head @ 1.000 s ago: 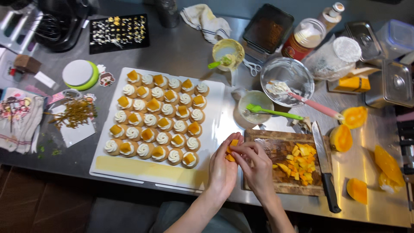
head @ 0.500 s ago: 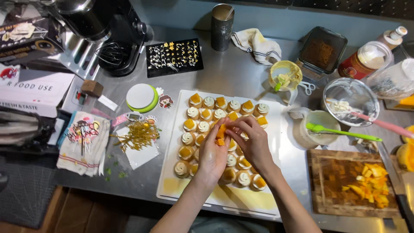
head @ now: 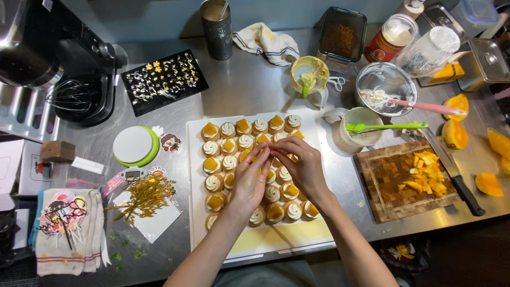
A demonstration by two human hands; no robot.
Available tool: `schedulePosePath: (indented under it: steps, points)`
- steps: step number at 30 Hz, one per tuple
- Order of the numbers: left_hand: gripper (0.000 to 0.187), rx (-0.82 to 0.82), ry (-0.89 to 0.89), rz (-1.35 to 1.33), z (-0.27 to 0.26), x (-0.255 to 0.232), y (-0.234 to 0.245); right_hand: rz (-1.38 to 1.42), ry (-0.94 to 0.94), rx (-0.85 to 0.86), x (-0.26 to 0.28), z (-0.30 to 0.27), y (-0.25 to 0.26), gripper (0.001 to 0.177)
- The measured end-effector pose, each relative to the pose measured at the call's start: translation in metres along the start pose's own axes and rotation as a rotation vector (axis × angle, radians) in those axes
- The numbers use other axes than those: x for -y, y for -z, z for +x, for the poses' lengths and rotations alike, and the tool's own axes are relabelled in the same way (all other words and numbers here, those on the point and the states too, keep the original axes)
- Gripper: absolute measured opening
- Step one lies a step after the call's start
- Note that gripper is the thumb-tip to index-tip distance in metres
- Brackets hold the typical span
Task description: The person places small diced mango pieces on top of cupcakes arranged on a tray. They repeatedly pick up mango pieces from a cutting board and place them on each cupcake, working across the tray in sequence.
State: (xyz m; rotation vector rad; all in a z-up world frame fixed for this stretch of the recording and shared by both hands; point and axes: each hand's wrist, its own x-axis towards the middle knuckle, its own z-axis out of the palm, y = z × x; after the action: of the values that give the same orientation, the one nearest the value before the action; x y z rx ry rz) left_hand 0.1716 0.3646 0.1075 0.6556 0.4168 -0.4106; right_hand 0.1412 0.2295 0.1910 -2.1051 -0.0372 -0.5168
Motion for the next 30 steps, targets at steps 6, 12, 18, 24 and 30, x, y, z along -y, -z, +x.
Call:
schedulePosePath:
  steps: [6,12,18,24,30]
  points:
    - [0.033,-0.026,0.122,-0.139,0.024,0.049,-0.01,0.13,-0.166,-0.016,-0.042,0.004,0.033,0.023]
    - [0.032,-0.041,0.109,-0.207,0.045,0.068,-0.048,0.41,-0.402,0.012,-0.088,0.033,0.048,0.024]
    - [0.025,-0.162,-0.021,-0.342,-0.001,0.007,-0.059,0.418,-0.358,0.157,-0.092,0.067,0.021,0.028]
    - [0.031,-0.312,-0.294,-0.268,-0.011,-0.069,0.023,0.228,-0.1,0.451,-0.11,0.12,-0.089,0.024]
    - [0.038,-0.347,-0.247,-0.319,-0.016,-0.105,0.065,-0.203,0.085,0.731,-0.122,0.153,-0.153,0.023]
